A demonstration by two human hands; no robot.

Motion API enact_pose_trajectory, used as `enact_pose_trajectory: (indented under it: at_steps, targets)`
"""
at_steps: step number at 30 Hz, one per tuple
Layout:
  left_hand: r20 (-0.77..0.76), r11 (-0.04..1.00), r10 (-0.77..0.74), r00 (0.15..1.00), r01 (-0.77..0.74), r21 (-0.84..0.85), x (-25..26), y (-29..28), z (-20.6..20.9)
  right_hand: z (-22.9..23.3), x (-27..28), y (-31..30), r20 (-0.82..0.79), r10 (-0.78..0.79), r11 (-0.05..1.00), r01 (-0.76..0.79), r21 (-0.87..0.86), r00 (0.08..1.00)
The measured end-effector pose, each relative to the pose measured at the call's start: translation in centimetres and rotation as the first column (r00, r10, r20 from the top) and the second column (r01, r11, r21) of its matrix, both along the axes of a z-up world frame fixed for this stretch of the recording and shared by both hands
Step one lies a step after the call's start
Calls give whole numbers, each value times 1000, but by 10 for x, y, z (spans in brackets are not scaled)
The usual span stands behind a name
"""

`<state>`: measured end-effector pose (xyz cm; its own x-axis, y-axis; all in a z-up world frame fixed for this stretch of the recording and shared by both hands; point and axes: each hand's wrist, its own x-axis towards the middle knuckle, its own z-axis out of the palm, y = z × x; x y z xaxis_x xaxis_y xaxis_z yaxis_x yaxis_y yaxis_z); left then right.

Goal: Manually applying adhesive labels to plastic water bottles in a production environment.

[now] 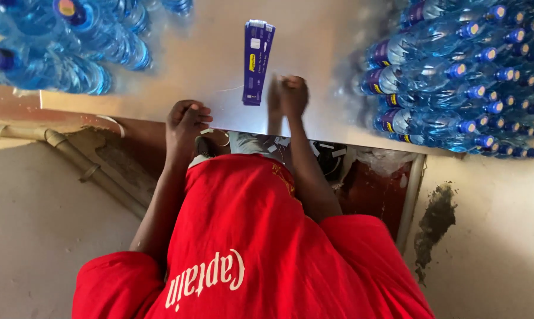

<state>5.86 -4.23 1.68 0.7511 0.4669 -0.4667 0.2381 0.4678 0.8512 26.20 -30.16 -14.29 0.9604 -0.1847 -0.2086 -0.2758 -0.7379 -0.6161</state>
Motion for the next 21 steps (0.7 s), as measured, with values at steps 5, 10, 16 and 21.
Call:
enact_pose_trajectory:
  at_steps: [5, 10, 16, 21]
  targets:
    - [19, 994, -95, 995, 94, 55, 7, -9, 4, 37, -7, 73, -34, 266, 902, -261, -345, 964]
    - [19, 993, -119, 993, 119, 24, 0, -10, 1, -5, 11, 73, -67, 289, 890, -294, -347, 955]
    - [13, 998, -63, 998, 63, -3, -2, -2, 10, 4, -2, 60, -126, 208, 965, -225, -135, 970]
    - [33, 994, -102, 994, 100, 47, 11, 2, 8, 42, -13, 42, 280, 295, 951, -309, 6, 914]
